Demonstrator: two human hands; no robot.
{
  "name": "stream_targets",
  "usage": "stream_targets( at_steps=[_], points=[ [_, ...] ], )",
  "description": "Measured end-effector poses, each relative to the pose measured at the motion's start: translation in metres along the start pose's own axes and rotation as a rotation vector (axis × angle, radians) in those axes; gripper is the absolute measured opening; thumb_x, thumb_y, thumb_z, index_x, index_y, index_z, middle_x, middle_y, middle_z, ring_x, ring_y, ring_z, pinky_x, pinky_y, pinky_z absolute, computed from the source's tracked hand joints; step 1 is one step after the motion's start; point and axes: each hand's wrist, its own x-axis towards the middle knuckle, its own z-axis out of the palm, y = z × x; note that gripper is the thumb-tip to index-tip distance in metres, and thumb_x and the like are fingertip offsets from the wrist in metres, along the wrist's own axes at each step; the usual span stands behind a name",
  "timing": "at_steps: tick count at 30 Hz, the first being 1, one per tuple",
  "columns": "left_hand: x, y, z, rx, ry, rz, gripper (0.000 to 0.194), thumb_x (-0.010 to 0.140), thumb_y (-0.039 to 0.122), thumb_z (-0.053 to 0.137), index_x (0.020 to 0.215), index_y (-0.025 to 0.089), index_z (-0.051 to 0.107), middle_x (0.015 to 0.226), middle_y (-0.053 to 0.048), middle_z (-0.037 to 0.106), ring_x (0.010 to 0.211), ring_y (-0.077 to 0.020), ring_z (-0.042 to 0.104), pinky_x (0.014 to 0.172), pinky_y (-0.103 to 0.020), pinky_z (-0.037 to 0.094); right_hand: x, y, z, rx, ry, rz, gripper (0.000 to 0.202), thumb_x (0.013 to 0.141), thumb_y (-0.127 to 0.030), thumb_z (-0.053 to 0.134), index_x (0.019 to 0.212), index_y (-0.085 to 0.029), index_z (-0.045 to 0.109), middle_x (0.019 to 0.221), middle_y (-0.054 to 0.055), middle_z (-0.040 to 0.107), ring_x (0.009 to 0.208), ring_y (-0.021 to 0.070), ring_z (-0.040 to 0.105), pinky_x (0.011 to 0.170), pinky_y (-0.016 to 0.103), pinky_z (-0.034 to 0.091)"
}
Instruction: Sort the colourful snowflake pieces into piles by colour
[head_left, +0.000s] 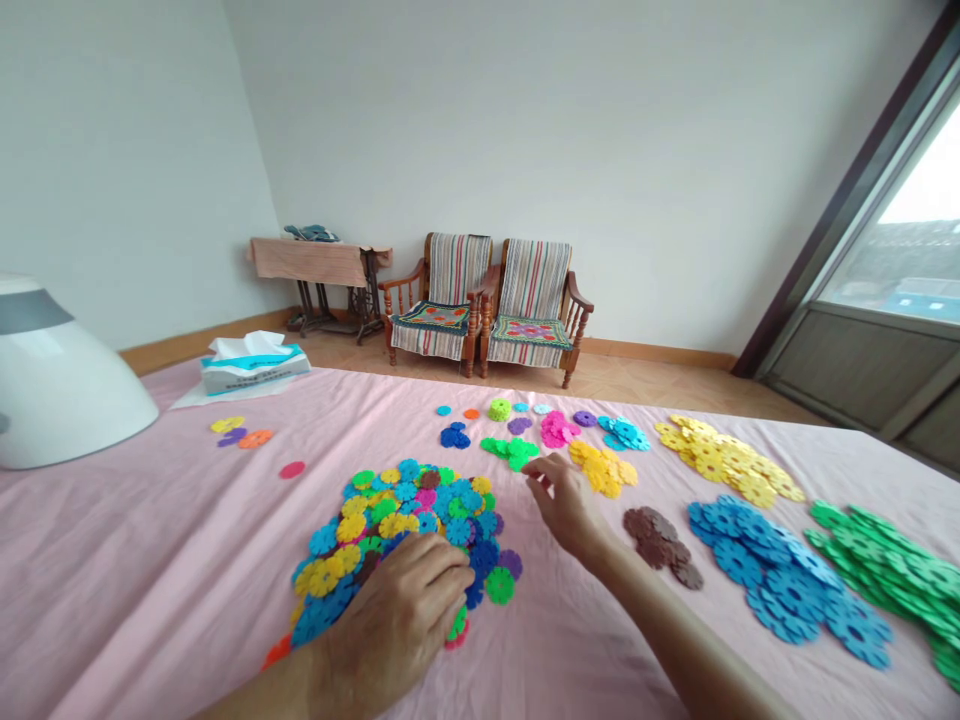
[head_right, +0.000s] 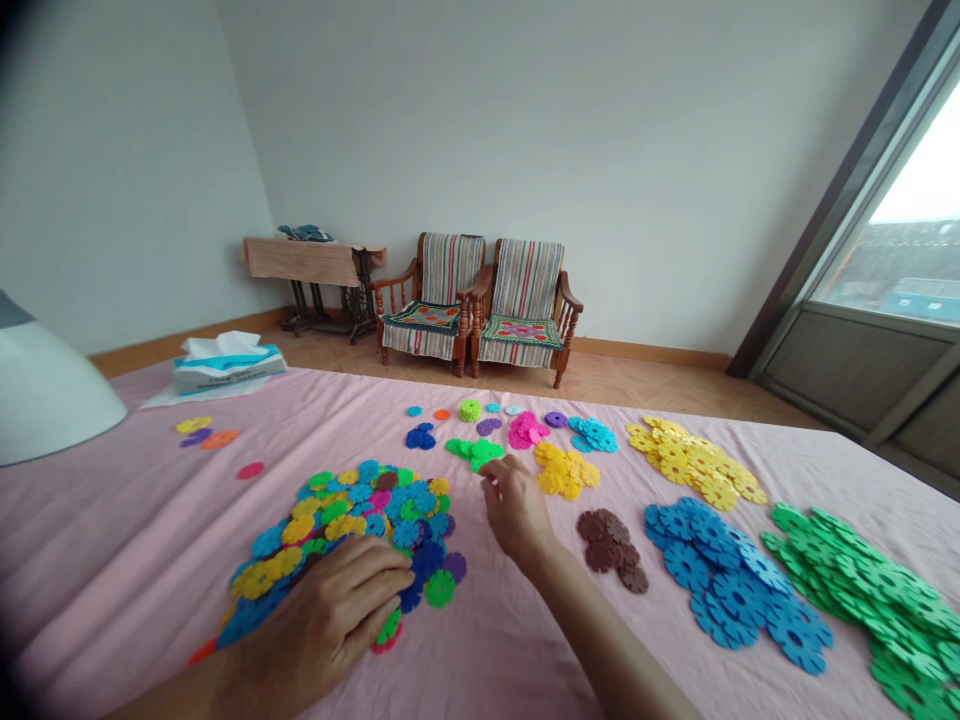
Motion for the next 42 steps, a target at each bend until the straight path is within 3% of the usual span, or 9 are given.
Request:
stream_targets(
  at_steps=[5, 9, 14, 17, 21, 26, 30, 42],
  points=[
    [0.0, 0.001, 0.0, -0.005, -0.016, -0.016, 0.014, 0.09, 0.011, 0.05, 0.091, 0.019, 0.062, 0.092, -0.002, 0.067, 0.083, -0.0168, 0.058, 0.081, -0.032, 0.047, 0.006, -0.036, 0.024, 0.005, -0.173, -0.118, 0.033, 0.087, -0.015, 0.046, 0.114, -0.02, 0.064, 0.107, 0.01, 0.06, 0.094, 0.0174, 0.06, 0.085, 0.028, 0.044],
    [-0.001, 0.001, 0.001, -0.005, -0.016, -0.013, 0.014, 0.09, 0.011, 0.051, 0.09, 0.018, 0.062, 0.091, -0.002, 0.067, 0.084, -0.0164, 0.058, 0.082, -0.032, 0.046, 0.015, -0.043, 0.028, -0.079, -0.203, -0.072, 0.029, 0.085, -0.017, 0.051, 0.109, -0.019, 0.067, 0.104, 0.011, 0.061, 0.103, 0.0209, 0.057, 0.089, 0.03, 0.042],
    [0.001, 0.001, -0.001, 0.005, -0.007, -0.011, 0.014, 0.089, 0.012, 0.05, 0.09, 0.019, 0.063, 0.089, -0.002, 0.066, 0.083, -0.0163, 0.058, 0.082, -0.032, 0.047, 0.014, -0.04, 0.029, -0.004, -0.161, 0.008, 0.017, 0.076, -0.016, 0.058, 0.091, -0.015, 0.064, 0.094, 0.009, 0.063, 0.08, 0.0168, 0.06, 0.074, 0.027, 0.045],
    [0.001, 0.001, -0.001, 0.003, -0.009, -0.008, 0.015, 0.089, 0.011, 0.05, 0.089, 0.019, 0.063, 0.09, -0.002, 0.066, 0.083, -0.0166, 0.058, 0.081, -0.032, 0.047, 0.011, -0.036, 0.029, 0.077, -0.098, 0.051, 0.011, 0.075, -0.013, 0.054, 0.081, -0.017, 0.062, 0.078, 0.003, 0.065, 0.069, 0.0133, 0.058, 0.064, 0.022, 0.043],
    [-0.001, -0.001, 0.002, -0.004, -0.009, -0.005, 0.014, 0.088, 0.01, 0.051, 0.091, 0.018, 0.063, 0.091, -0.002, 0.067, 0.084, -0.0172, 0.058, 0.081, -0.033, 0.048, 0.01, -0.019, 0.018, 0.069, -0.018, 0.119, 0.013, 0.076, -0.016, 0.049, 0.075, -0.018, 0.061, 0.066, -0.001, 0.063, 0.061, 0.0117, 0.057, 0.056, 0.021, 0.04],
    [-0.001, -0.002, 0.003, 0.009, 0.017, 0.011, 0.016, 0.087, 0.009, 0.052, 0.094, 0.018, 0.064, 0.091, -0.003, 0.067, 0.084, -0.0173, 0.058, 0.08, -0.033, 0.049, 0.013, 0.022, -0.016, -0.077, 0.16, 0.286, 0.015, 0.076, -0.021, 0.048, 0.076, -0.018, 0.063, 0.071, 0.003, 0.065, 0.064, 0.0147, 0.057, 0.058, 0.024, 0.038],
    [0.0, -0.002, 0.002, 0.015, 0.023, 0.021, 0.017, 0.087, 0.008, 0.051, 0.092, 0.019, 0.064, 0.091, -0.003, 0.067, 0.084, -0.0173, 0.059, 0.08, -0.033, 0.048, 0.012, 0.049, -0.036, -0.191, 0.232, 0.379, 0.016, 0.075, -0.023, 0.051, 0.074, -0.02, 0.067, 0.078, 0.005, 0.067, 0.068, 0.016, 0.058, 0.06, 0.025, 0.036],
    [-0.001, -0.002, 0.002, 0.007, 0.003, 0.015, 0.016, 0.087, 0.008, 0.052, 0.094, 0.018, 0.063, 0.092, -0.002, 0.067, 0.085, -0.0172, 0.058, 0.082, -0.033, 0.047, 0.013, 0.072, -0.052, -0.26, 0.296, 0.566, 0.024, 0.078, -0.031, 0.05, 0.083, -0.02, 0.071, 0.077, 0.009, 0.069, 0.071, 0.0216, 0.063, 0.055, 0.027, 0.036]
  ],
)
